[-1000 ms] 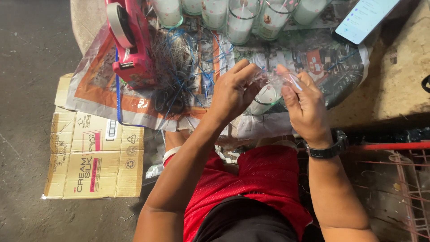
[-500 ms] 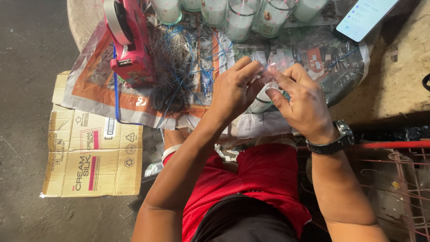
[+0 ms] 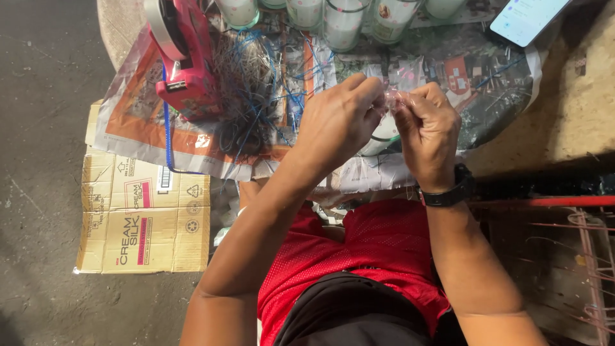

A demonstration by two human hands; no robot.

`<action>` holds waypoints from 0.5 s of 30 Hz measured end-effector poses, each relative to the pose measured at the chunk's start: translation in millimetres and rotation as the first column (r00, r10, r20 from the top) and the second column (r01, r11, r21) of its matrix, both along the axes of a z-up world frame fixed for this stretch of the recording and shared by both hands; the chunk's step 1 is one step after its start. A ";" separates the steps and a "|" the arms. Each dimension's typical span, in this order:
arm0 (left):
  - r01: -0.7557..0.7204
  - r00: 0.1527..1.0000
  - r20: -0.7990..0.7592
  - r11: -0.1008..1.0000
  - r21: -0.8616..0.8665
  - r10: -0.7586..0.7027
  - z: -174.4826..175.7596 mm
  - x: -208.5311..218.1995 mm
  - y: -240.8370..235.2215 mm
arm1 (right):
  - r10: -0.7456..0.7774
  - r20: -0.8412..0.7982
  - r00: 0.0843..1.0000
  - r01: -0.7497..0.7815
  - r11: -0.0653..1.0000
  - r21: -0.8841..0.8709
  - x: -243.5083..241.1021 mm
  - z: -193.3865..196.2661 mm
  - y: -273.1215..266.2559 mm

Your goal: Wrapping glass candle jars in decorative plastic film and securing them with blue ribbons

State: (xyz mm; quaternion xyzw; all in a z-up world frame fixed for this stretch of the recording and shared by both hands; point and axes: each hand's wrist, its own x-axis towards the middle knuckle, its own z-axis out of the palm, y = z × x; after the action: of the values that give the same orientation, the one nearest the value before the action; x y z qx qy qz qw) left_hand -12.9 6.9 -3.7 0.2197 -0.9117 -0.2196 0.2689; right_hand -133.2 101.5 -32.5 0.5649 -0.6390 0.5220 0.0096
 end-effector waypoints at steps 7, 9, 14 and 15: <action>0.072 0.986 0.136 0.984 0.163 -0.095 5.5 -0.2 -9.2 | 0.045 -0.060 0.997 -0.041 0.997 0.067 1.4 9.2 4.7; 0.160 0.974 0.123 0.959 0.235 -0.192 7.5 3.4 -15.0 | 0.052 -0.037 0.998 -0.050 0.998 0.033 2.7 7.3 3.5; 0.243 0.968 -0.103 0.958 0.153 -0.229 2.9 5.5 -20.0 | 0.040 -0.139 0.989 -0.041 0.999 -0.001 8.9 7.6 2.4; 0.240 0.969 -0.102 0.958 0.156 -0.226 1.2 6.5 -17.1 | 0.043 -0.137 0.990 -0.044 0.999 0.001 8.5 6.2 2.8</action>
State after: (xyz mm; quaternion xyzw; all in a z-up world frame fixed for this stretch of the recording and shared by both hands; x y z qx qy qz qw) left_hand -6.4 -10.3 -2.5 0.1231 -0.8977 -0.3343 0.2594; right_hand -124.6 104.3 -26.3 0.6132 -0.6239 0.4827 0.0425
